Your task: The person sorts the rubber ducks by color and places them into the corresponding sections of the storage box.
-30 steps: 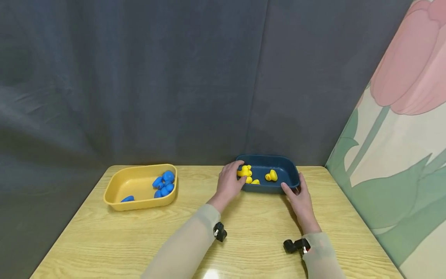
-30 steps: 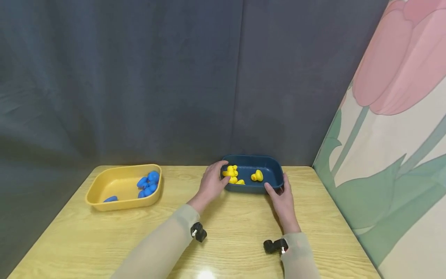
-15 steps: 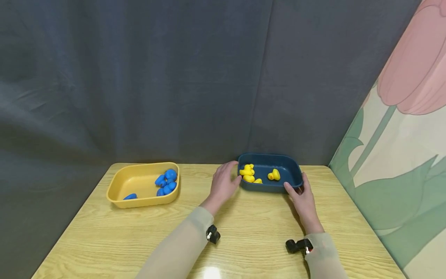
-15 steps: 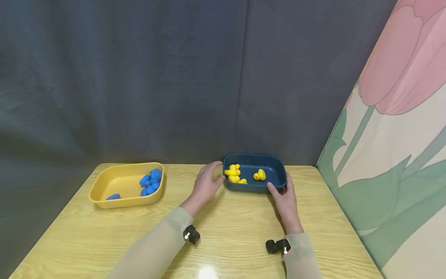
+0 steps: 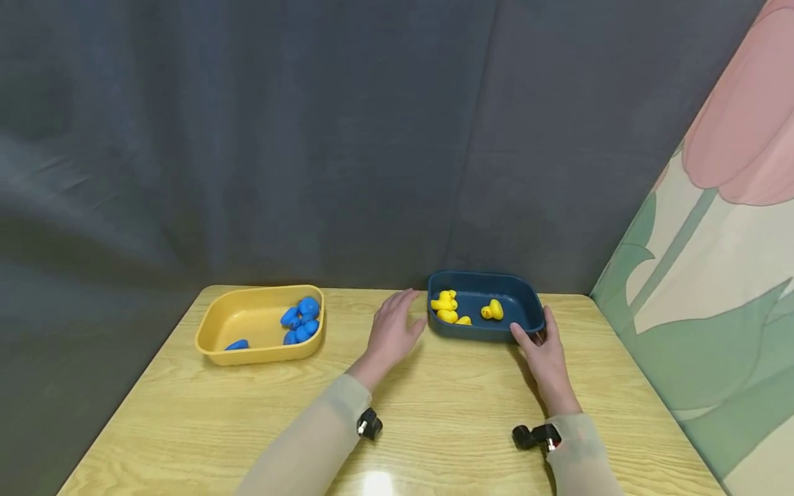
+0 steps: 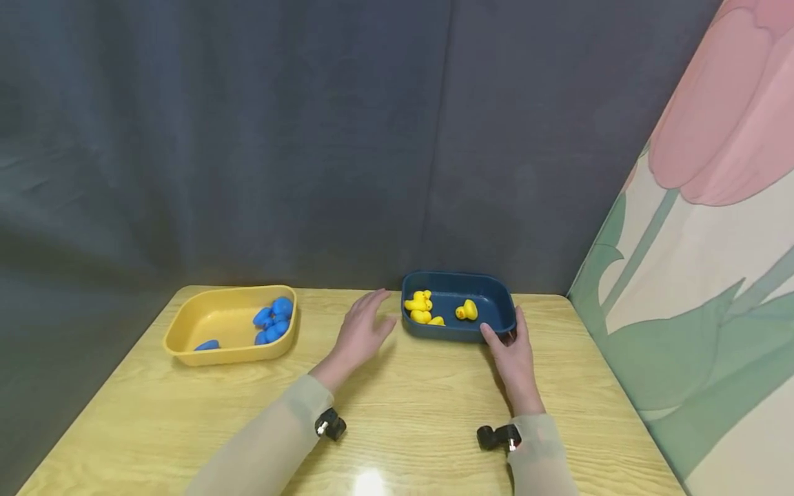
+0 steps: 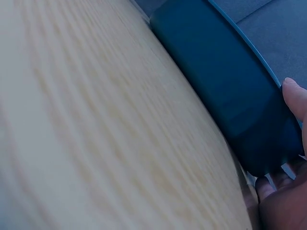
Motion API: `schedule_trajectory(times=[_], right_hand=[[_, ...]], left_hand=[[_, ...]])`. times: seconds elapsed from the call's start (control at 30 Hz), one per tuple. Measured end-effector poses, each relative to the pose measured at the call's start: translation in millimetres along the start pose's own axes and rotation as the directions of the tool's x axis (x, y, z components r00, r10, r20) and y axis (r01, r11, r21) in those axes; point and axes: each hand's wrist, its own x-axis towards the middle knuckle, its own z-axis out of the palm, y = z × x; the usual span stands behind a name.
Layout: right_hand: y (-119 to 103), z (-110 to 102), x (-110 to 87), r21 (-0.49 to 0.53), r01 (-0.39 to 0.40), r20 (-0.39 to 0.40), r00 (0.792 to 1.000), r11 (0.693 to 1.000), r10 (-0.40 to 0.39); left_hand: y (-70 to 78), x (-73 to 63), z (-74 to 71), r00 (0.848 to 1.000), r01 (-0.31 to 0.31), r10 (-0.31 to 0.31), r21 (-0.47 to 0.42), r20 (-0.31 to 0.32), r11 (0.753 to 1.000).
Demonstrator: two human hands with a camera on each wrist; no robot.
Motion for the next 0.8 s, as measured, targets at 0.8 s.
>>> schedule_trajectory(times=[0.8], right_hand=[[-8.1, -14.2, -2.5, -0.244, 0.087, 0.016, 0.996, 0.966, -0.086]], left_hand=[[-13.9, -25.5, -29.2, 0.999, -0.038, 0.028, 0.268, 0.043, 0.963]])
